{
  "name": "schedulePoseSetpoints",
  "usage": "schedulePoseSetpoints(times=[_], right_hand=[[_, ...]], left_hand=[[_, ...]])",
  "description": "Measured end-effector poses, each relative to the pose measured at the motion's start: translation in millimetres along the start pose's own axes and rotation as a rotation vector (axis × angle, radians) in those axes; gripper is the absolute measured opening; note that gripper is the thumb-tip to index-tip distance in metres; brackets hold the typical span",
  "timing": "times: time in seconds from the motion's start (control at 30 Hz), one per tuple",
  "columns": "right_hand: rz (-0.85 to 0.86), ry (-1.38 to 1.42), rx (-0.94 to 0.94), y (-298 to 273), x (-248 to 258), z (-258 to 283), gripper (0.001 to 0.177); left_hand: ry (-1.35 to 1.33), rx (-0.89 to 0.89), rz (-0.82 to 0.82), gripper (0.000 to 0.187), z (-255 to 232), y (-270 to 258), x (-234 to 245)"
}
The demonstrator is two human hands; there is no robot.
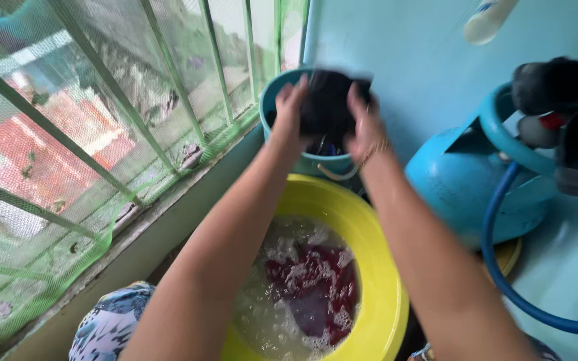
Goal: The person washes clothes by hand in a yellow basin, scrubbing garments in soapy water, wringing them out, and moving them into a blue bucket.
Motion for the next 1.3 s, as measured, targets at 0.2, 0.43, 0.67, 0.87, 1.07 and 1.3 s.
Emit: schedulePoseSetpoints(times=[0.2,0.43,0.67,0.87,1.07,1.3], right_hand=[[-0.488,-0.596,0.08,60.2,89.4,-37.7,0.039],[-0.536,-1.333,0.004,-110.4,272.4,-259.5,0.03],[0.071,-1.733,-1.117,-285.2,313.7,-355.6,0.081],[-0.145,-1.793,-0.739,-293.4,260.9,-324.8,0.108],[0.085,-1.236,-0.388,-274.8,215.4,-292.0,0.128],[-0.373,-0.196,-0.669,-223.8,178.8,-241.2,0.049]], left_hand=[[0.794,-0.878,-0.14,0.053,61.7,16.7,54.2],[1.498,-0.246,0.641,0.048,282.6,-123.2,212.2],[2.027,0.568,0.891,0.047,366.3,-221.0,341.3],[1.448,0.951,0.815,0.045,315.8,-171.8,296.6],[1.007,0.387,0.968,0.027,138.5,-141.9,130.1],[0.367,0.109,0.426,0.026,35.8,-182.3,131.5]])
Point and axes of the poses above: each hand's wrist, its own y-axis towards the middle knuckle, its own x-axis out of the back of the hand, z = x × y, the point moved 2 cm from there along y, towards the middle knuckle, and after that the axes turned 9 degrees about -x, right-handed, at the moved point
